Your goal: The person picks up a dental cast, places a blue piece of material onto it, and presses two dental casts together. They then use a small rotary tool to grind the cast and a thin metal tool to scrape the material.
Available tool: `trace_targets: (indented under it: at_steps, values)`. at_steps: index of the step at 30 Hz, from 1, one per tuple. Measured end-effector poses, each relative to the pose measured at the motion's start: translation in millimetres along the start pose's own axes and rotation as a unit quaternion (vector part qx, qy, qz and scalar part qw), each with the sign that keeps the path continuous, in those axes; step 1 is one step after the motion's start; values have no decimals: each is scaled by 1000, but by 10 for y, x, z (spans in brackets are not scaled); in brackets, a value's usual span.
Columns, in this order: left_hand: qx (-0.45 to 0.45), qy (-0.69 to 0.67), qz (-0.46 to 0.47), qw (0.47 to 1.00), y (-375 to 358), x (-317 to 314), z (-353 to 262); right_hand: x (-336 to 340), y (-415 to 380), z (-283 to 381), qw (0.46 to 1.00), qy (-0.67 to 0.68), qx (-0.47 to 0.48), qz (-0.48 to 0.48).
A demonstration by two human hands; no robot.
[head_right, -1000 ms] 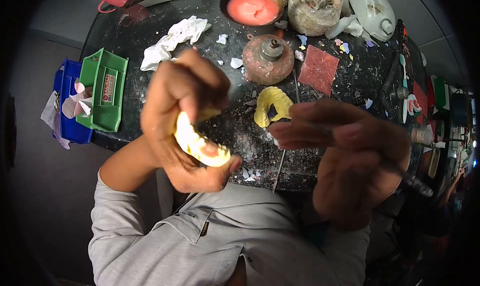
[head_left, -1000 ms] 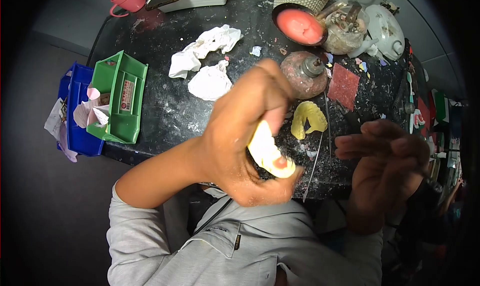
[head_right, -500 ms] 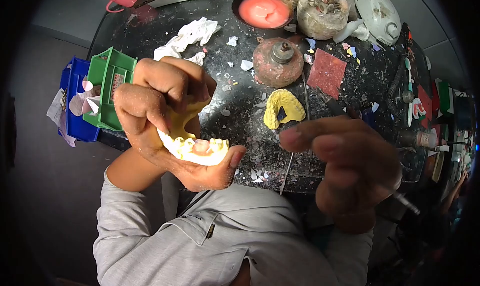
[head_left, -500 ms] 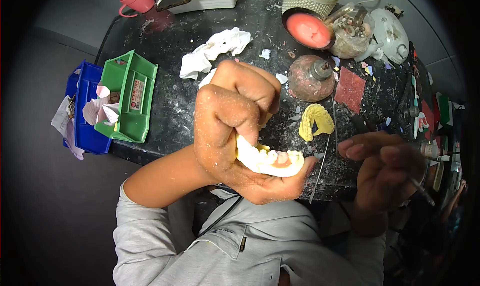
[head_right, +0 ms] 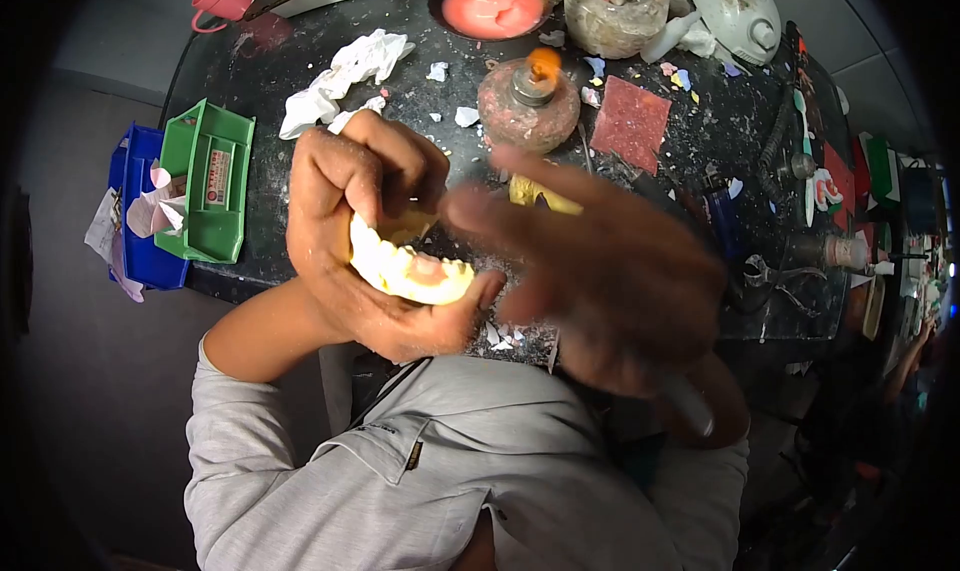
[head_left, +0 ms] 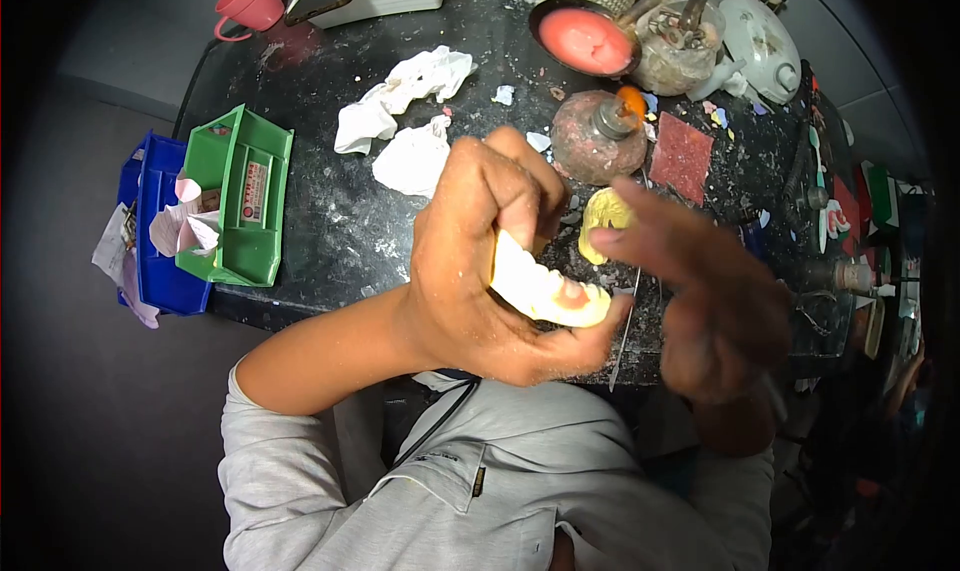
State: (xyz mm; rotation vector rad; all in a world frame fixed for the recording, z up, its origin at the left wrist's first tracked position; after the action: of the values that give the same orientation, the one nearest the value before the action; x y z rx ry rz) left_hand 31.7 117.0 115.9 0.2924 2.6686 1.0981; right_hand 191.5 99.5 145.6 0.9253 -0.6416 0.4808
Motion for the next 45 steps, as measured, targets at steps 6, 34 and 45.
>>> trace_targets:
  at_steps: [6,34,45]
  values:
    - [-16,-26,6,1000,29,42,57,209,-100,-302,976,-3,-129,-178]
    - [-109,90,-23,990,120,269,27,-20,-579,1534,876,431,169,133]
    - [-113,59,-9,992,112,270,34,215,-314,1490,874,458,-11,-162]
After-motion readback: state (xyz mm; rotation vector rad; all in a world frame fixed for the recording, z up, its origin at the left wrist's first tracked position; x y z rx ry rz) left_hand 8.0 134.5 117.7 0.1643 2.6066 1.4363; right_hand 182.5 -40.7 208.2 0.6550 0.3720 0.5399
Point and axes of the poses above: each hand's wrist, its own y-axis towards the middle knuckle, its own x-axis out of the back of the hand, z = x × y, the point moved 7 cm from there along y, towards the middle knuckle, and after that the axes turned 14 degrees about -y, right-handed, at the moved point
